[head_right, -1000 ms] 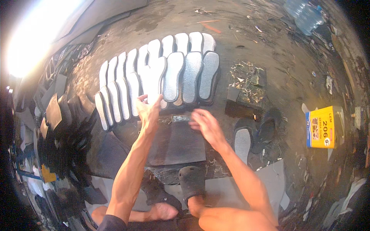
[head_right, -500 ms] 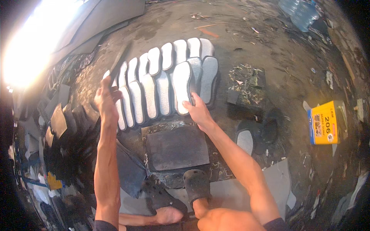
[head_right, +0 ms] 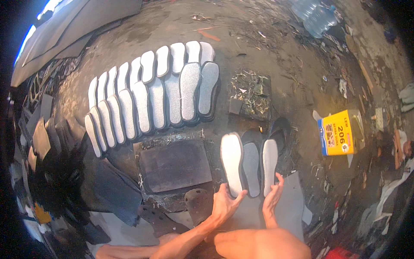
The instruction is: The person sits on the floor and repeatedly picks up black shoe insoles, flips them over, and places them into a neat row of white insoles. The person handles the insoles one at a time, occasionally adjusting their position before stacking them.
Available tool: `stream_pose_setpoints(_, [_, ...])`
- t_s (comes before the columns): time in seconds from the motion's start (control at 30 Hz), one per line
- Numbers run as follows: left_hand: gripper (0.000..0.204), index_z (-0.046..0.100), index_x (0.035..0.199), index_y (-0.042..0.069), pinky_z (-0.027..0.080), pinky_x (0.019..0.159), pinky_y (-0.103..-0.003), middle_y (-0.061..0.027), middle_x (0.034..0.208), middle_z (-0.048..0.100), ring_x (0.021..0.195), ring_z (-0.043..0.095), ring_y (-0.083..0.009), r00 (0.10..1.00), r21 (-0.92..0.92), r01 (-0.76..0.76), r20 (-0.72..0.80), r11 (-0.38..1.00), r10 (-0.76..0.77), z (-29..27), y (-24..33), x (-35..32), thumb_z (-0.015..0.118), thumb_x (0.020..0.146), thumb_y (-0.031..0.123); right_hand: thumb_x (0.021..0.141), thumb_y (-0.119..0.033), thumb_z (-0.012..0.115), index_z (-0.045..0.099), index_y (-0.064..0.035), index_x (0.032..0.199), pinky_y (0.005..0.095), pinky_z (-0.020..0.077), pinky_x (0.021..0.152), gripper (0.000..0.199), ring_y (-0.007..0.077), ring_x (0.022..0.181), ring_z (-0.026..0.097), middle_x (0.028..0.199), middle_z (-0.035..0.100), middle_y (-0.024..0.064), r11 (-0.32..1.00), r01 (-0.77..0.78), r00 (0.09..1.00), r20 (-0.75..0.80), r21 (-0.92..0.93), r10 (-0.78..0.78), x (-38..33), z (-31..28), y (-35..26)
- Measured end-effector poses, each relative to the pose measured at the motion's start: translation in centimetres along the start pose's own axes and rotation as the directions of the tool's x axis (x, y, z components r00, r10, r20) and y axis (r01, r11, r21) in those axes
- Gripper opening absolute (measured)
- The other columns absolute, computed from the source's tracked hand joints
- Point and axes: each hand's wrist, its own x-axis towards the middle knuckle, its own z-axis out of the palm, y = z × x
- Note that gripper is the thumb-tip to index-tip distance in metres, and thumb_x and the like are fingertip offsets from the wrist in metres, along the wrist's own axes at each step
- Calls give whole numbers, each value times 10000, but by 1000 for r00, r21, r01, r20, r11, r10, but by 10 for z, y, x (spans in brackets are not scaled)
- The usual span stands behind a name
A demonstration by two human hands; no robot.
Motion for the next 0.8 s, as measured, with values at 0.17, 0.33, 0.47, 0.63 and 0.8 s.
stream_pose_setpoints(0.17, [931, 569, 1170, -171, 654, 739, -527, -347, 941, 769, 857, 801, -479, 971, 393, -38, 231, 919, -59, -2, -7, 2, 831, 905, 681, 1140, -396, 435, 605, -8, 1466, 481, 429, 1096, 535, 340, 1241, 577, 1391, 603, 180, 962, 57, 998, 11, -266, -57, 19, -8, 67])
stream_pose_setpoints(0.33, [568, 720, 893, -40, 645, 745, -519, -292, 819, 762, 809, 794, -457, 964, 378, -209, 232, 902, 126, -84, 60, 27, 803, 979, 515, 1176, -351, 504, 614, 3, 1428, 487, 463, 1034, 448, 340, 1184, 586, 1324, 600, 193, 929, 264, 953, -76, -260, -292, 31, 10, -15])
stream_pose_setpoints(0.47, [407, 694, 1183, -38, 591, 923, -506, -275, 1019, 752, 1008, 759, -362, 730, 402, -425, -378, 811, 570, -191, 73, 189, 835, 966, 276, 1142, -234, 557, 639, -6, 1370, 447, 489, 962, 333, 284, 1100, 591, 1274, 618, 156, 895, 403, 913, 24, -191, -406, 28, 36, -80])
stream_pose_setpoints(0.63, [1296, 221, 1713, -101, 315, 1310, -534, -350, 1636, 485, 1573, 371, -491, 824, 708, 20, -412, 706, 390, -322, 98, 342, 899, 868, 611, 1072, -152, 606, 678, -5, 1288, 414, 523, 935, 271, 284, 1030, 634, 1261, 673, 170, 892, 449, 877, 165, 57, -452, 12, 83, -113])
stream_pose_setpoints(0.8, [1167, 419, 1687, 13, 260, 1279, -628, -299, 1486, 652, 1549, 457, -444, 944, 753, 33, -239, 657, 227, -350, 95, 390, 865, 852, 696, 1094, -202, 611, 685, 2, 1267, 427, 539, 934, 278, 304, 1014, 668, 1209, 675, 189, 915, 370, 889, 226, 159, -398, -2, 97, -108])
